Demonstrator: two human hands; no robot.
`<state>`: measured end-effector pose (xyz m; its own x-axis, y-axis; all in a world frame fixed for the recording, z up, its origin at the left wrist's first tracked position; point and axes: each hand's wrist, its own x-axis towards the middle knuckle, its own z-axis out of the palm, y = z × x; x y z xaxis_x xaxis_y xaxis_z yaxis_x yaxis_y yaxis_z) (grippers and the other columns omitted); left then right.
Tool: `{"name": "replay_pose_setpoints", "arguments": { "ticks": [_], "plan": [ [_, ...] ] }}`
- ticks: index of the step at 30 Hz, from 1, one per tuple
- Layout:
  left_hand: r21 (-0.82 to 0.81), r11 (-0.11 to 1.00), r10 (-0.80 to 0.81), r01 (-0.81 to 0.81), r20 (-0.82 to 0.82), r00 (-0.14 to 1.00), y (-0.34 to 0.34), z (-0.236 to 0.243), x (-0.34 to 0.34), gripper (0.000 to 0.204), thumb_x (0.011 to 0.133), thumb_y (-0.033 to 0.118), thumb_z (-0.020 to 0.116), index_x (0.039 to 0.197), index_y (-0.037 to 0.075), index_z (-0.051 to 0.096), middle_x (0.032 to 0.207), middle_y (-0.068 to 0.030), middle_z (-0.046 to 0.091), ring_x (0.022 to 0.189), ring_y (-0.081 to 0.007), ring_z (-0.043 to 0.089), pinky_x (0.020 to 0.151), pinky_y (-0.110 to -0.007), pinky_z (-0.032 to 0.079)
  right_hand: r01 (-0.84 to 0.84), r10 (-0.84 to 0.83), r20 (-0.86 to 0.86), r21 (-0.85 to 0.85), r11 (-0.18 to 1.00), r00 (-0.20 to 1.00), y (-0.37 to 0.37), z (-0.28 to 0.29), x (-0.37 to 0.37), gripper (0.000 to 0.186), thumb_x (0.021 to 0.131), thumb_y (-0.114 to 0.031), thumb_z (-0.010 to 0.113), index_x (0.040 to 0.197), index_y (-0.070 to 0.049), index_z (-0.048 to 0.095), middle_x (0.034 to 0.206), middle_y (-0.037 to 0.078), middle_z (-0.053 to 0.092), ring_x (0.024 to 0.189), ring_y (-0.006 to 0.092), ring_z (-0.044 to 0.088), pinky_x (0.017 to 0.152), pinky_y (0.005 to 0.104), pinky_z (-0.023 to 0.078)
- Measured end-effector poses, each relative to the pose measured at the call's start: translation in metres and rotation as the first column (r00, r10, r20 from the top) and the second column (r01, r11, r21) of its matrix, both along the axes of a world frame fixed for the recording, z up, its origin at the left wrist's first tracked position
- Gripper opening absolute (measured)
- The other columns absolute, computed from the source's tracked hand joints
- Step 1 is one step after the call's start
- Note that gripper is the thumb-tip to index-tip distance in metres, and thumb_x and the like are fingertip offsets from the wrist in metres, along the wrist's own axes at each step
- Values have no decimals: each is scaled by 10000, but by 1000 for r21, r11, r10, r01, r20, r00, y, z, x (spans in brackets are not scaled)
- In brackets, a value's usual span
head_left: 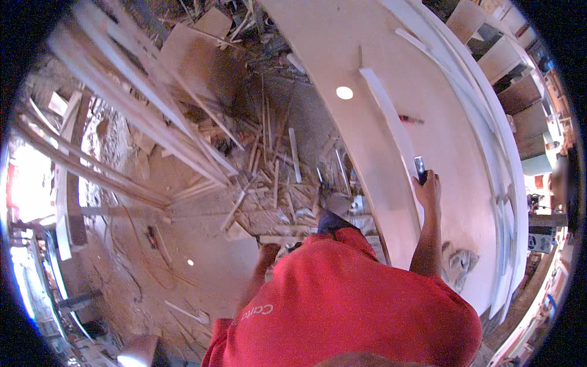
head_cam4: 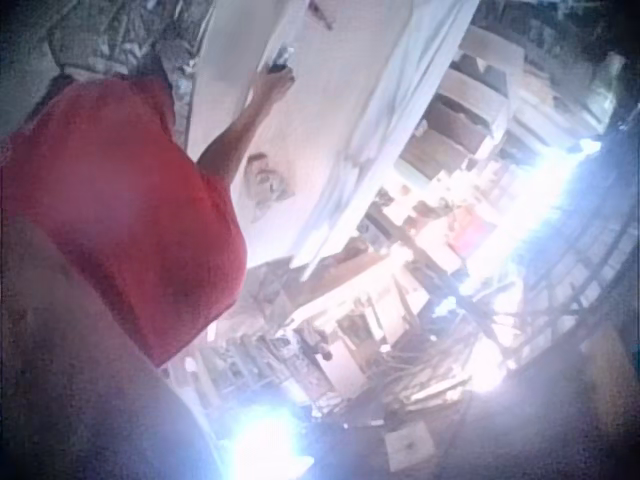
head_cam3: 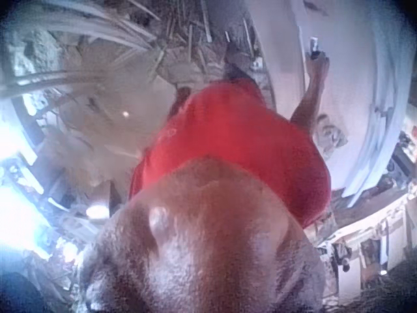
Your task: The person trims the edges of a large white wood veneer sheet on a workbench using a utility knife. They repeatedly align the knife along the edge, cut off excess strips, and remove the trimmed pieces by hand.
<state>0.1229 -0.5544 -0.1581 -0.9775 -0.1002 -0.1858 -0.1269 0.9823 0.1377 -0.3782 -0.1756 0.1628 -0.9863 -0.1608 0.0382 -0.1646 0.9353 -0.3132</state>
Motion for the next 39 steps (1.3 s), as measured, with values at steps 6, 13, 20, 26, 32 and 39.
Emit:
{"name": "replay_pose_setpoints", "arguments": {
  "ticks": [6, 13, 20, 26, 32, 39],
  "plan": [
    [438, 215, 690, -873, 564, 453, -121, 49, -6, 204, 912, 268, 708, 981, 82, 753, 953, -26, 748, 878, -164, 679, 806, -341, 544, -34, 40, 60, -102, 994, 997, -78, -3, -86, 443, 846, -316, 779, 1092, -19, 563, 1079, 231, 619, 1009, 433, 613, 844, 533, 501],
    [560, -124, 840, -819, 498, 213, -210, 104, -99, 272, 950, 232, 716, 1120, 21, 712, 949, -79, 741, 878, -181, 719, 678, -345, 592, 62, -65, 64, 52, 997, 996, -150, -25, -160, 565, 763, -354, 822, 1147, -31, 562, 1127, 239, 627, 1082, 441, 610, 907, 530, 500],
    [663, -32, 762, -748, 500, 411, -294, 129, -231, 261, 940, 188, 713, 1133, 11, 707, 1007, -100, 742, 893, -195, 709, 768, -347, 589, 179, -189, 85, 113, 977, 978, -179, -13, -170, 441, 732, -259, 816, 1029, -36, 578, 1021, 218, 656, 1006, 433, 632, 855, 529, 503],
    [545, 780, 440, -309, -126, 889, -430, 118, -373, 210, 926, 181, 713, 1056, 18, 688, 946, -113, 713, 890, -203, 680, 804, -380, 551, 147, -154, 59, 102, 984, 986, -210, -10, -158, 399, 722, -166, 812, 1013, -41, 568, 994, 203, 657, 935, 441, 636, 806, 517, 513],
    [786, 607, 511, -116, -274, 815, -486, 224, -617, 182, 935, 175, 721, 1005, 9, 692, 920, -107, 699, 836, -172, 670, 727, -343, 542, 121, -127, 56, 91, 988, 990, -279, 12, -165, 437, 705, -123, 831, 1040, -39, 564, 1009, 205, 658, 941, 448, 634, 814, 499, 518],
    [592, 790, 269, 160, -569, 777, -479, 309, -827, 132, 929, 122, 709, 990, 4, 705, 870, -91, 680, 766, -178, 663, 689, -317, 535, 377, -361, 147, -102, 921, 921, -355, 0, -239, 396, 722, -85, 777, 1050, -38, 560, 1024, 222, 645, 976, 459, 631, 814, 510, 522]
  ]
}}
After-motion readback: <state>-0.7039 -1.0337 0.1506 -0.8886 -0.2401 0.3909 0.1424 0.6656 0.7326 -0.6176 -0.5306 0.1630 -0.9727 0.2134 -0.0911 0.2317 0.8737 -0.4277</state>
